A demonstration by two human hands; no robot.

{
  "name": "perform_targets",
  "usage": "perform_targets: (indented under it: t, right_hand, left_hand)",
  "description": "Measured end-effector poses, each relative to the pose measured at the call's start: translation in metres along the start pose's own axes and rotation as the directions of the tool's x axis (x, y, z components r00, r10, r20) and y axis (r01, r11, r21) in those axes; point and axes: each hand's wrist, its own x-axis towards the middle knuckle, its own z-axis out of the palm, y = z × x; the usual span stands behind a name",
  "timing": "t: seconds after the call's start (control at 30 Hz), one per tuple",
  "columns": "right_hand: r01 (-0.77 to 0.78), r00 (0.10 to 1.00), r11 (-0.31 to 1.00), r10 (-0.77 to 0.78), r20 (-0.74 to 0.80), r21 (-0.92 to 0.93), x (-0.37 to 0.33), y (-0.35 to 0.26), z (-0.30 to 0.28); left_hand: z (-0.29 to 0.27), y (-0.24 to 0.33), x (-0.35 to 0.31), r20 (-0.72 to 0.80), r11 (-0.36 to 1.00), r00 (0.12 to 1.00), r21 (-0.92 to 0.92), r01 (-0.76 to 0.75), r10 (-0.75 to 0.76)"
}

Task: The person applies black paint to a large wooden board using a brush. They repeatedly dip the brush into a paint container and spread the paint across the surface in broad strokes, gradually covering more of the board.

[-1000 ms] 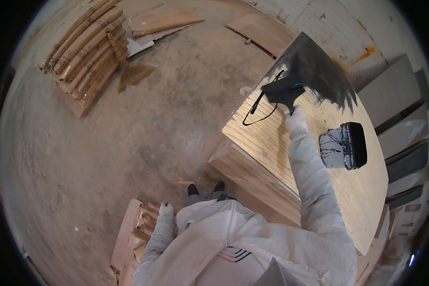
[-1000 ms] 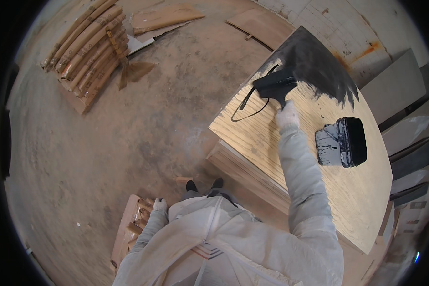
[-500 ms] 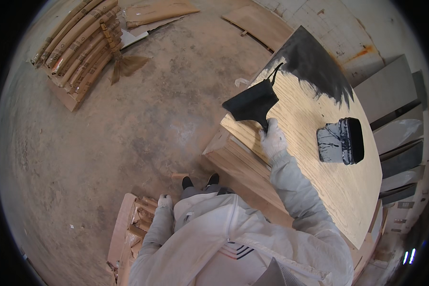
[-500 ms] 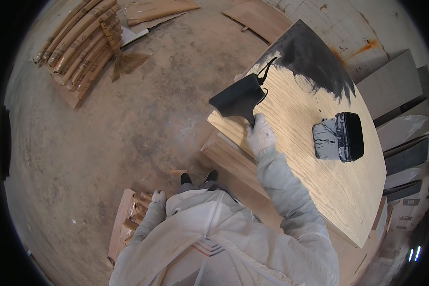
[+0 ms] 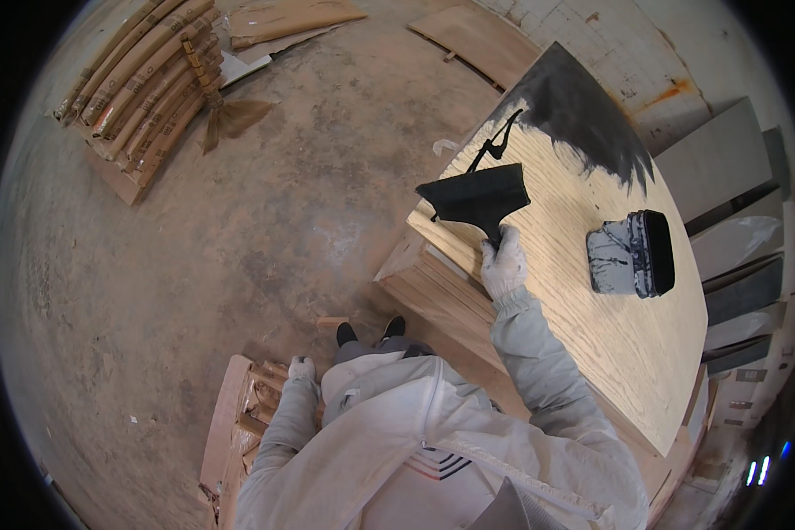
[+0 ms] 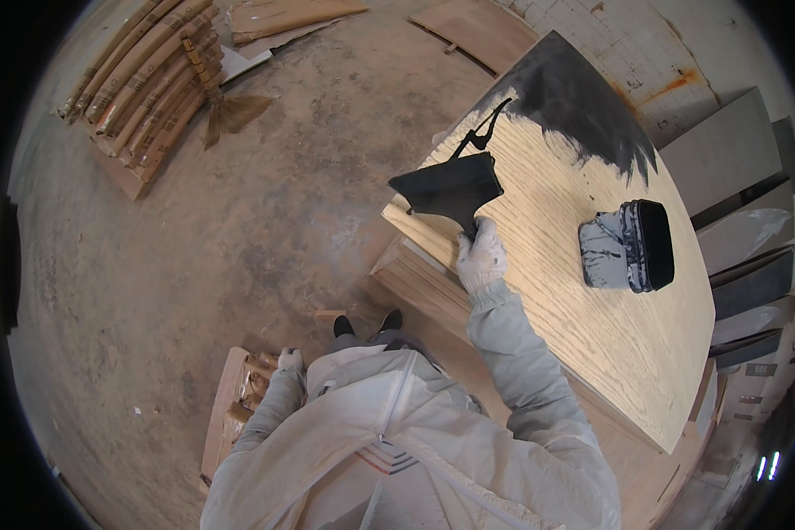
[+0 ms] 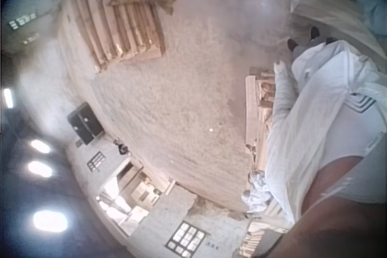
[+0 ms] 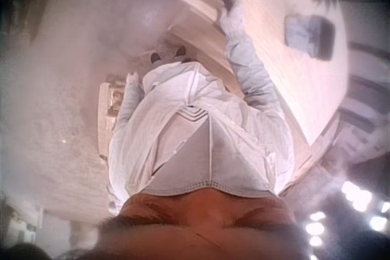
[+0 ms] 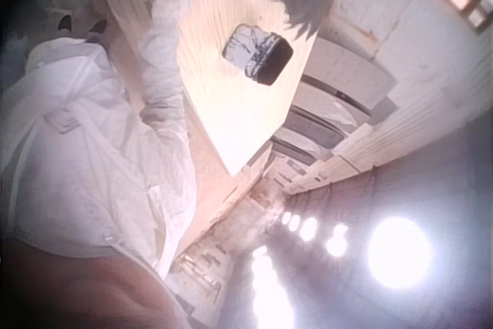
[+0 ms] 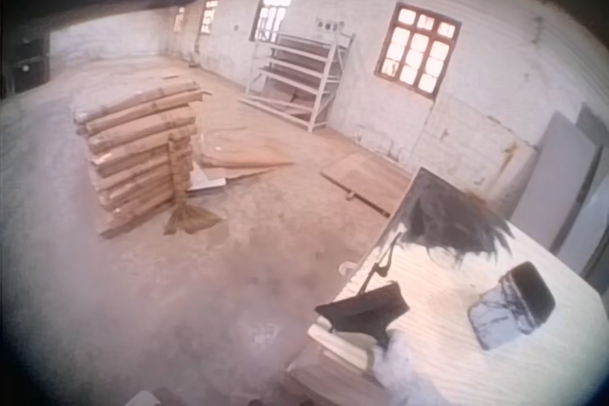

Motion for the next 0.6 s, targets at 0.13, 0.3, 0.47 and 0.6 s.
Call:
perform_targets:
  t: [0.13,0.3,0.47,0.6]
  right_hand:
    - [-0.004,1.0,1.0,0.004,-0.005,-0.006,0.002,-0.008,-0.001]
    - [0.019,0.998,0.998,-0.016,0.055,-0.056,0.001,-0.021,-0.001]
    - [0.004,0.994,0.999,0.002,0.106,-0.053,0.005,-0.027,0.002]
    - [-0.012,0.998,0.996,0.018,0.061,-0.091,0.024,-0.024,0.008]
  left_hand:
    - [0.007,-0.016,-0.003,0.016,0.997,0.999,0.062,0.035,-0.036]
    - [0.007,-0.016,-0.003,0.009,0.999,1.0,0.042,0.009,-0.01]
    - [0.002,-0.004,-0.002,0.001,1.0,1.0,-0.024,0.018,-0.018]
    - [-0.002,-0.001,-0.004,0.008,0.998,1.0,-0.056,0.029,-0.029]
